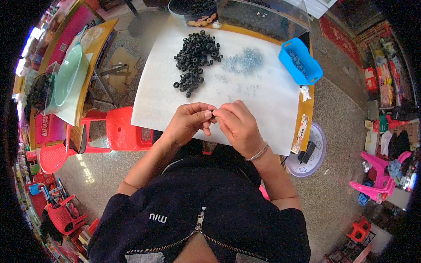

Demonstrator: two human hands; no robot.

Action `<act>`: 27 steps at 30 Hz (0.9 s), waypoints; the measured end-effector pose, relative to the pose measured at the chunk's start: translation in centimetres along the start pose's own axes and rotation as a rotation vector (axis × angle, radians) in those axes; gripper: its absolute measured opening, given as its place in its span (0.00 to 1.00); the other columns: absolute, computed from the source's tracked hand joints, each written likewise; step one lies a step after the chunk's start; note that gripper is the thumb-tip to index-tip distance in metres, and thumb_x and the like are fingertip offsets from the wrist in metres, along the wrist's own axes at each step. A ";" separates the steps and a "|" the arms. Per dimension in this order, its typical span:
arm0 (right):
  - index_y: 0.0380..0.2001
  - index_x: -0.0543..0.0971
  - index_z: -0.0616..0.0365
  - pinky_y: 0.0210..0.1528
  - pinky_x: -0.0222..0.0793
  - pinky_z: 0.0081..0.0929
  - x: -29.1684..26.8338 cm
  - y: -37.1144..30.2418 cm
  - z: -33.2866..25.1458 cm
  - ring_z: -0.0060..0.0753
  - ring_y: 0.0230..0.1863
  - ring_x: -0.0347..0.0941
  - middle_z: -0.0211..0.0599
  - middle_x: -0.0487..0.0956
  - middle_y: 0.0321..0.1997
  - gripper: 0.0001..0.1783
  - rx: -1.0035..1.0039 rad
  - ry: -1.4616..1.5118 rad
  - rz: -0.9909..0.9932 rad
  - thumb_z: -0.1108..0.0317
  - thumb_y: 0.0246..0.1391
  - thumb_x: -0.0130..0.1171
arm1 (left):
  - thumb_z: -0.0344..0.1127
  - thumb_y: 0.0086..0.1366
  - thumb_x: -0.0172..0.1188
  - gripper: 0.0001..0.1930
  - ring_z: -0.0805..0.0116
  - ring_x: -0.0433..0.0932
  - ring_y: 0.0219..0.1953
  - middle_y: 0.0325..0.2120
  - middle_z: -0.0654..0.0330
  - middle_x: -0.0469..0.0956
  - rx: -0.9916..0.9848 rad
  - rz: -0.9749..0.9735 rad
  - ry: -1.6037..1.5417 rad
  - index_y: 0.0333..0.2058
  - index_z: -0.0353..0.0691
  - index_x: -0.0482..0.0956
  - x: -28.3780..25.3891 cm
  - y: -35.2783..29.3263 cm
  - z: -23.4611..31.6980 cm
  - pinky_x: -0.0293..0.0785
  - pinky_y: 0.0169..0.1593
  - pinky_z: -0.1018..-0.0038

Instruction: Assembling small black plastic components by hand at a table.

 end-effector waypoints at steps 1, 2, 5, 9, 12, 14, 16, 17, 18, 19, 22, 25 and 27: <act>0.33 0.76 0.63 0.30 0.68 0.29 0.1 0.0 -0.2 0.38 0.31 0.70 0.39 0.73 0.31 0.13 -0.030 -0.019 -0.014 0.84 0.41 0.58 | 0.30 0.62 0.56 0.13 0.73 0.75 0.26 0.30 0.53 0.78 -0.010 -0.006 0.014 0.42 0.27 0.74 0.0 0.1 -0.1 0.78 0.29 0.77; 0.33 0.76 0.63 0.30 0.68 0.29 0.1 0.0 -0.2 0.39 0.31 0.70 0.39 0.73 0.31 0.13 -0.043 -0.034 -0.018 0.84 0.41 0.58 | 0.31 0.62 0.56 0.13 0.73 0.75 0.26 0.30 0.53 0.78 -0.005 -0.010 0.033 0.42 0.27 0.74 0.0 0.1 -0.1 0.78 0.29 0.76; 0.34 0.75 0.62 0.30 0.68 0.29 0.2 0.0 -0.1 0.38 0.31 0.70 0.39 0.74 0.31 0.12 -0.055 -0.029 -0.024 0.84 0.42 0.58 | 0.31 0.62 0.56 0.13 0.74 0.75 0.26 0.30 0.54 0.78 0.014 -0.015 0.071 0.42 0.26 0.74 0.1 0.4 -0.2 0.78 0.30 0.76; 0.34 0.75 0.62 0.29 0.68 0.27 0.0 -0.3 1.3 0.36 0.30 0.71 0.38 0.75 0.31 0.12 0.025 0.084 0.001 0.84 0.43 0.58 | 0.30 0.63 0.55 0.13 0.74 0.75 0.26 0.30 0.54 0.78 0.034 -0.017 0.095 0.42 0.27 0.74 0.3 0.6 -0.1 0.78 0.30 0.76; 0.33 0.75 0.62 0.28 0.68 0.26 -0.1 -0.6 1.7 0.34 0.30 0.71 0.38 0.75 0.31 0.12 0.048 0.102 0.048 0.83 0.43 0.58 | 0.30 0.63 0.55 0.12 0.74 0.75 0.26 0.31 0.54 0.79 0.052 -0.025 0.074 0.42 0.27 0.74 0.4 0.6 -0.1 0.78 0.31 0.75; 0.33 0.75 0.62 0.28 0.68 0.26 -0.2 -0.6 1.7 0.33 0.29 0.71 0.37 0.76 0.30 0.11 0.056 0.099 0.072 0.83 0.43 0.58 | 0.30 0.63 0.55 0.12 0.73 0.76 0.26 0.31 0.54 0.79 0.060 -0.029 0.054 0.42 0.28 0.74 0.5 0.6 0.0 0.79 0.31 0.75; 0.33 0.75 0.62 0.28 0.68 0.26 -0.3 -0.7 1.9 0.34 0.29 0.71 0.37 0.76 0.30 0.11 0.070 0.104 0.079 0.83 0.43 0.58 | 0.30 0.63 0.55 0.12 0.73 0.76 0.26 0.31 0.54 0.79 0.061 -0.027 0.042 0.42 0.28 0.74 0.6 0.6 0.1 0.79 0.31 0.75; 0.33 0.75 0.61 0.28 0.67 0.26 -0.3 -0.7 1.9 0.34 0.29 0.71 0.37 0.76 0.30 0.11 0.078 0.103 0.082 0.83 0.44 0.58 | 0.30 0.63 0.56 0.12 0.73 0.76 0.26 0.31 0.54 0.79 0.063 -0.024 0.041 0.42 0.28 0.74 0.7 0.5 0.2 0.79 0.31 0.75; 0.33 0.75 0.61 0.28 0.67 0.26 -0.4 -0.8 1.8 0.34 0.29 0.71 0.37 0.76 0.29 0.11 0.087 0.100 0.086 0.83 0.44 0.58 | 0.30 0.62 0.56 0.12 0.73 0.76 0.26 0.31 0.54 0.79 0.066 -0.022 0.041 0.42 0.28 0.74 0.7 0.5 0.3 0.79 0.31 0.75; 0.33 0.75 0.61 0.28 0.67 0.26 -0.4 -0.7 1.8 0.34 0.29 0.71 0.36 0.76 0.29 0.10 0.095 0.098 0.090 0.83 0.44 0.58 | 0.30 0.62 0.56 0.12 0.73 0.76 0.26 0.31 0.54 0.79 0.068 -0.021 0.041 0.42 0.28 0.74 0.7 0.5 0.4 0.79 0.31 0.75; 0.33 0.75 0.61 0.28 0.67 0.26 -0.5 -0.6 1.7 0.34 0.28 0.71 0.36 0.76 0.29 0.10 0.096 0.082 0.071 0.83 0.44 0.57 | 0.30 0.63 0.55 0.12 0.73 0.76 0.26 0.31 0.54 0.79 0.080 -0.031 0.059 0.42 0.29 0.74 0.8 0.4 0.6 0.79 0.31 0.75; 0.32 0.75 0.61 0.28 0.67 0.27 -0.6 -0.5 1.6 0.34 0.28 0.71 0.36 0.76 0.29 0.10 0.096 0.087 0.055 0.82 0.44 0.57 | 0.30 0.63 0.55 0.12 0.73 0.76 0.26 0.31 0.54 0.79 0.043 -0.024 0.028 0.42 0.29 0.74 0.7 0.5 0.2 0.78 0.31 0.75; 0.32 0.75 0.61 0.28 0.67 0.28 -0.5 -0.4 1.6 0.35 0.27 0.71 0.37 0.75 0.29 0.10 0.084 0.088 0.042 0.82 0.44 0.58 | 0.30 0.63 0.55 0.12 0.74 0.76 0.25 0.30 0.54 0.78 0.029 -0.024 -0.014 0.43 0.29 0.74 0.6 0.6 -0.1 0.78 0.31 0.75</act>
Point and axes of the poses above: each hand's wrist, its own y-axis towards the middle knuckle, its own x-axis out of the palm, z = x × y, the point moved 8 cm from there along y, towards the middle knuckle
